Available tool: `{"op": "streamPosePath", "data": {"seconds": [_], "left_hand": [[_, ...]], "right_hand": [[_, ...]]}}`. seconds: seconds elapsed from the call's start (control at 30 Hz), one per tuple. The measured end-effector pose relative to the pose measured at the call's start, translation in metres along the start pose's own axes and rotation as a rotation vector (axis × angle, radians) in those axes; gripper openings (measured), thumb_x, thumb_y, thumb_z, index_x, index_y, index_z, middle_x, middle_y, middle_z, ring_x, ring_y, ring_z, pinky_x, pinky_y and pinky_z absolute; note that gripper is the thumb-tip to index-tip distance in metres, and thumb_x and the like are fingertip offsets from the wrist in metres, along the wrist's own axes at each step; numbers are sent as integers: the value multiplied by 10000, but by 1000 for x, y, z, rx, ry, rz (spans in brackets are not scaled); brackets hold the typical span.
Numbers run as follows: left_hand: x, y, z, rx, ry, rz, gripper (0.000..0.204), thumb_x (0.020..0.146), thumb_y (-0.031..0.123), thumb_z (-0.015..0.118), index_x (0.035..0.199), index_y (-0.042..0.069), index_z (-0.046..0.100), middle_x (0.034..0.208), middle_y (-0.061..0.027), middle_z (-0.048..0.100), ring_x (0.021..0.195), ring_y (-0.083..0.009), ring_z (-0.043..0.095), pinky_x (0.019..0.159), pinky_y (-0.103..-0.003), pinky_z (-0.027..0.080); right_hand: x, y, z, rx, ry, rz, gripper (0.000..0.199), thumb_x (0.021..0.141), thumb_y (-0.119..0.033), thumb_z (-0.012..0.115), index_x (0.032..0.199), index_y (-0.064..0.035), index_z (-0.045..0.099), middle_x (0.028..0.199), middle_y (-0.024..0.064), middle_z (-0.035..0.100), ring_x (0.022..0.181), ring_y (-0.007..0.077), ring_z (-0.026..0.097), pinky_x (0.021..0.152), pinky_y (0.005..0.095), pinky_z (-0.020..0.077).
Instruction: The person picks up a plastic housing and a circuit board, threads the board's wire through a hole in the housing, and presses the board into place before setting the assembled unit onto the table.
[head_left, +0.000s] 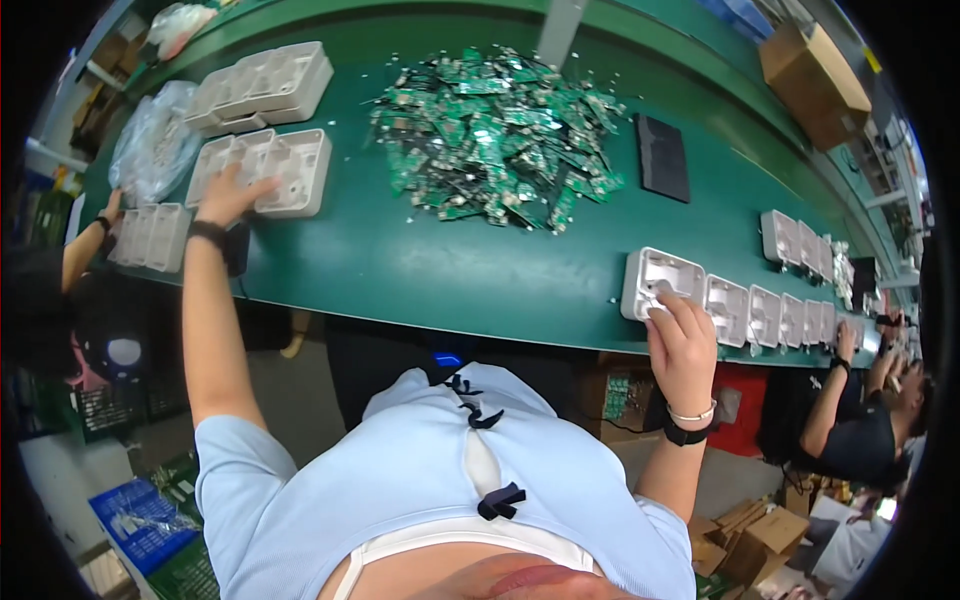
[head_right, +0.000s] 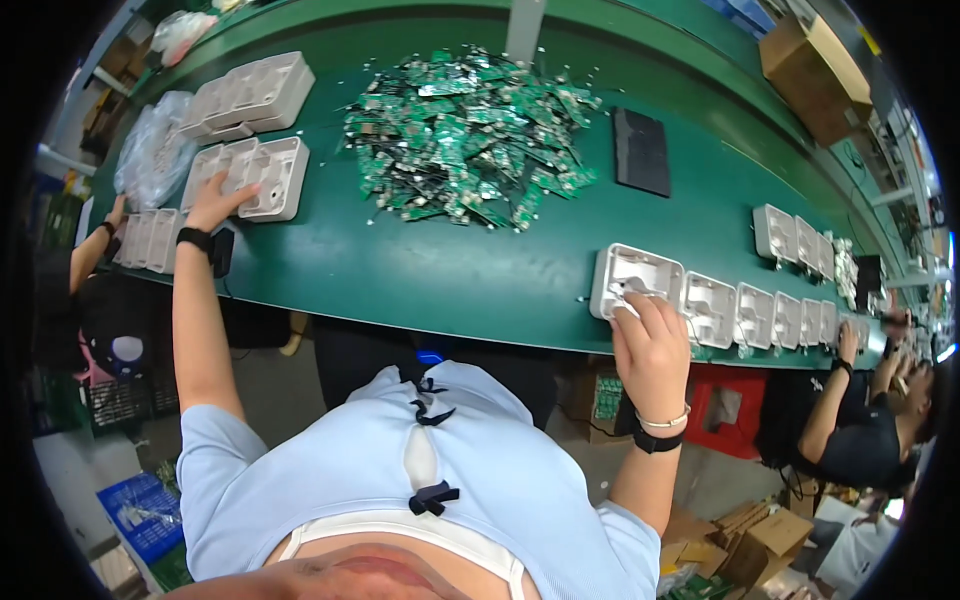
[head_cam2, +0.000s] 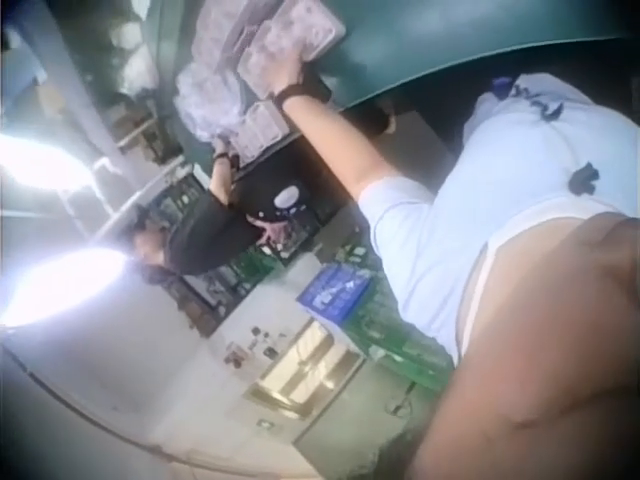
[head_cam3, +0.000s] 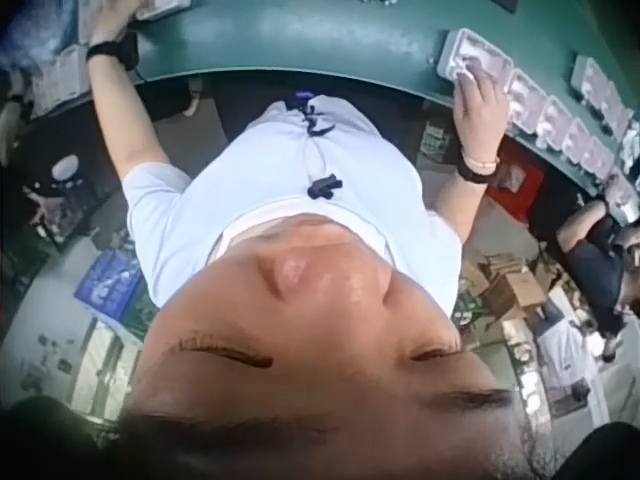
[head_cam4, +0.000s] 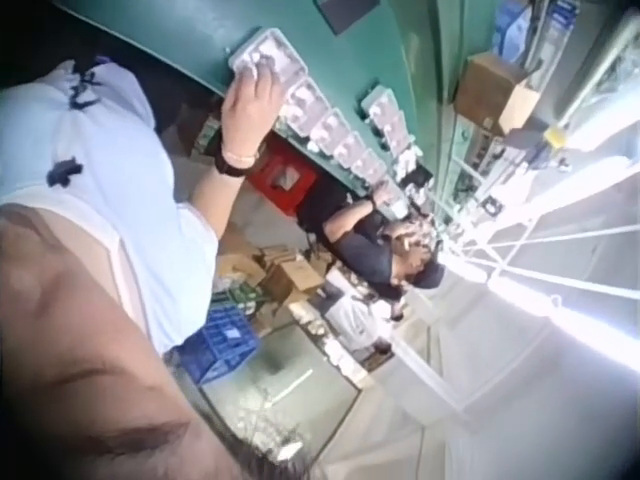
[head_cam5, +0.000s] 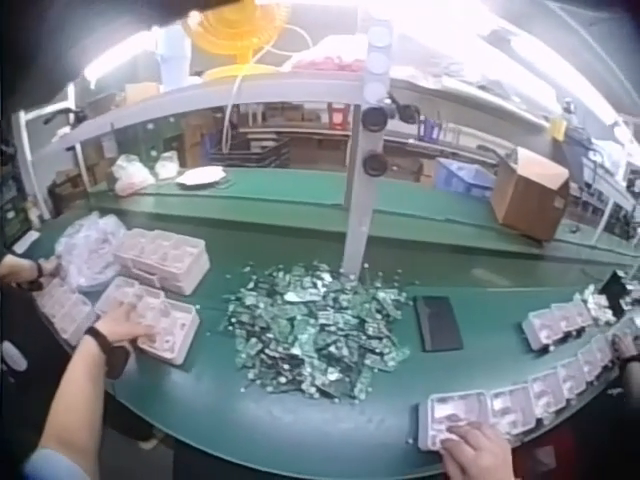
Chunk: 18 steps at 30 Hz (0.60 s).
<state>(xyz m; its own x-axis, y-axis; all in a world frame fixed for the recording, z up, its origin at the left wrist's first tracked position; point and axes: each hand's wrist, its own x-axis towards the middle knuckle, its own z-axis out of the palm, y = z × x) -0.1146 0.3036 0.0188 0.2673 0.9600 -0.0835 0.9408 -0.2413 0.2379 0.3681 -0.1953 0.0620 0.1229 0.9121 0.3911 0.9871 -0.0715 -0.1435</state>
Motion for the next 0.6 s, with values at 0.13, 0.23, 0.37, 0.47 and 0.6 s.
{"op": "streamPosePath", "data": {"seconds": [0.13,0.23,0.37,0.47,0.6], "left_hand": [[-45,23,10,-70,79,46,1078,725,651,856,1487,-49,553,1486,-318,553,1408,-449,524,1167,-483,435],[-85,47,14,-88,149,113,952,706,528,900,1396,-65,621,1418,-300,601,1327,-448,582,1125,-477,468],[-120,70,22,-121,127,119,857,697,433,913,1331,-82,652,1353,-257,616,1253,-403,615,1070,-432,494],[-136,95,27,-148,187,194,800,709,398,905,1293,-93,664,1317,-243,627,1216,-399,629,1034,-432,508],[-146,96,53,-65,263,351,693,731,317,900,1242,-91,671,1250,-251,645,1193,-407,634,999,-439,516]], "right_hand": [[15,-3,-27,200,-17,36,160,883,-16,737,1040,5,708,1145,139,725,981,350,689,843,422,552],[44,-9,-50,362,-133,177,172,893,-23,738,1057,17,707,1096,143,730,913,343,694,805,411,559],[110,-7,-29,371,-187,140,229,926,-95,724,1113,37,712,984,197,739,846,364,711,764,408,569],[162,23,23,108,-244,158,311,891,-200,736,1106,23,741,1024,263,739,995,447,711,878,478,575],[220,48,86,-58,-601,156,313,897,-195,606,1037,12,795,1153,283,746,1090,405,742,943,492,584]]}}
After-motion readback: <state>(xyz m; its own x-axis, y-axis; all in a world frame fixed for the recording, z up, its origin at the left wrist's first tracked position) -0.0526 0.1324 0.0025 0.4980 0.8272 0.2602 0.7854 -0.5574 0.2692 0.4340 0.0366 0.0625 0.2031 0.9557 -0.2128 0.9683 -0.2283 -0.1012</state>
